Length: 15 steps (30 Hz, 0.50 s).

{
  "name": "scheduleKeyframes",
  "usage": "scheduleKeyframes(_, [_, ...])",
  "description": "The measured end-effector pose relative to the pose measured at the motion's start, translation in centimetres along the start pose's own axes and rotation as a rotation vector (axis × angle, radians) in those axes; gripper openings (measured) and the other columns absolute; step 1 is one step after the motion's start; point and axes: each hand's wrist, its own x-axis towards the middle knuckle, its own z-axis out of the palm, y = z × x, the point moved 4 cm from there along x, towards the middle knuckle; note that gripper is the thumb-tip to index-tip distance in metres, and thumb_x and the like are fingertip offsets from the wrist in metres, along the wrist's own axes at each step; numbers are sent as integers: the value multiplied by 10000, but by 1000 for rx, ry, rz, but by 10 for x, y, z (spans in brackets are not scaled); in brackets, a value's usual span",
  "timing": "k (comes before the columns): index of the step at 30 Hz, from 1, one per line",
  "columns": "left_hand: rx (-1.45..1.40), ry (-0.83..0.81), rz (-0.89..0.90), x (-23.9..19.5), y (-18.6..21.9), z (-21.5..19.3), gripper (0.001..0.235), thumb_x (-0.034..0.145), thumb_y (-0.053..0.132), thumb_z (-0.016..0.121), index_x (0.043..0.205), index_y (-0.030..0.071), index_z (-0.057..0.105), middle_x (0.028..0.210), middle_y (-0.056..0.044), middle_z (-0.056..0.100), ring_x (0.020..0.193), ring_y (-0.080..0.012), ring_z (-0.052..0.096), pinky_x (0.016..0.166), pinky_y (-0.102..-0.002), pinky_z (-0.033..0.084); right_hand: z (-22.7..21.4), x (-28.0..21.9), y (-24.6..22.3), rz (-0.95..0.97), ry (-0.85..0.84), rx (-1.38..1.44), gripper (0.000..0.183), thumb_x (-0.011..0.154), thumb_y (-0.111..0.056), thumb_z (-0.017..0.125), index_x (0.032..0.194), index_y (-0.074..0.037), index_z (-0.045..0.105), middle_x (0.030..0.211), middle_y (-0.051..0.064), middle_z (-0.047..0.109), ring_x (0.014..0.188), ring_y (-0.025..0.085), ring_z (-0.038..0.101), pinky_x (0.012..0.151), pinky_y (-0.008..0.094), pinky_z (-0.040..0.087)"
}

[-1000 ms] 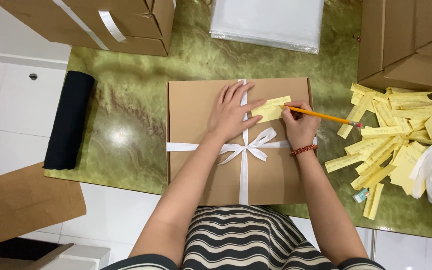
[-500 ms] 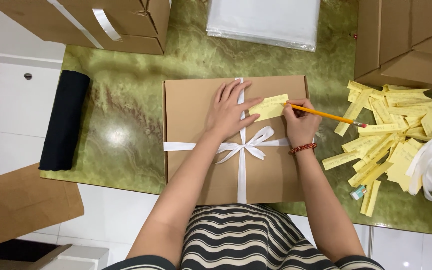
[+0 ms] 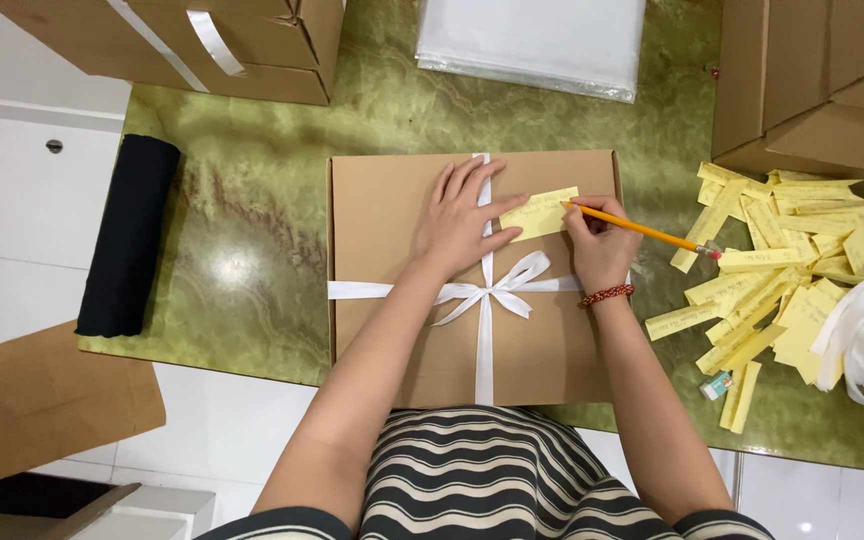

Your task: Writing a note and packing a garment into a gift box with a ribbon

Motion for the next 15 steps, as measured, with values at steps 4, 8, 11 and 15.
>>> scheduleKeyframes(4, [5,2,-2,0,-2,2,419,937,586,745,1336,467,707,1625,16,415,1589,-282,282,1325,-587,158,-1,0,0,39,13,58,85,953,7,764,1001,-47,809,801,142,734,707,145,622,617,300,538])
scheduleKeyframes(8, [5,8,1,0,-2,1,430,933,597,743,1340,465,705,1618,13,423,1586,-286,293,1325,-589,162,-2,1,7,42,24,42,88,939,18,776,1004,-34,804,805,164,732,697,161,628,602,308,534])
scheduleKeyframes(11, [0,4,0,0,-2,2,427,936,591,744,1341,464,705,1618,10,425,1586,-286,294,1326,-588,162,-4,1,5,45,28,41,89,947,17,763,1012,-31,801,809,164,728,701,153,624,602,303,535])
scheduleKeyframes(15, [-3,16,4,0,-3,5,423,939,598,741,1342,475,702,1619,11,425,1586,-282,293,1326,-581,156,-5,0,5,51,36,26,94,950,24,747,1007,-28,800,805,170,725,697,153,624,586,304,523])
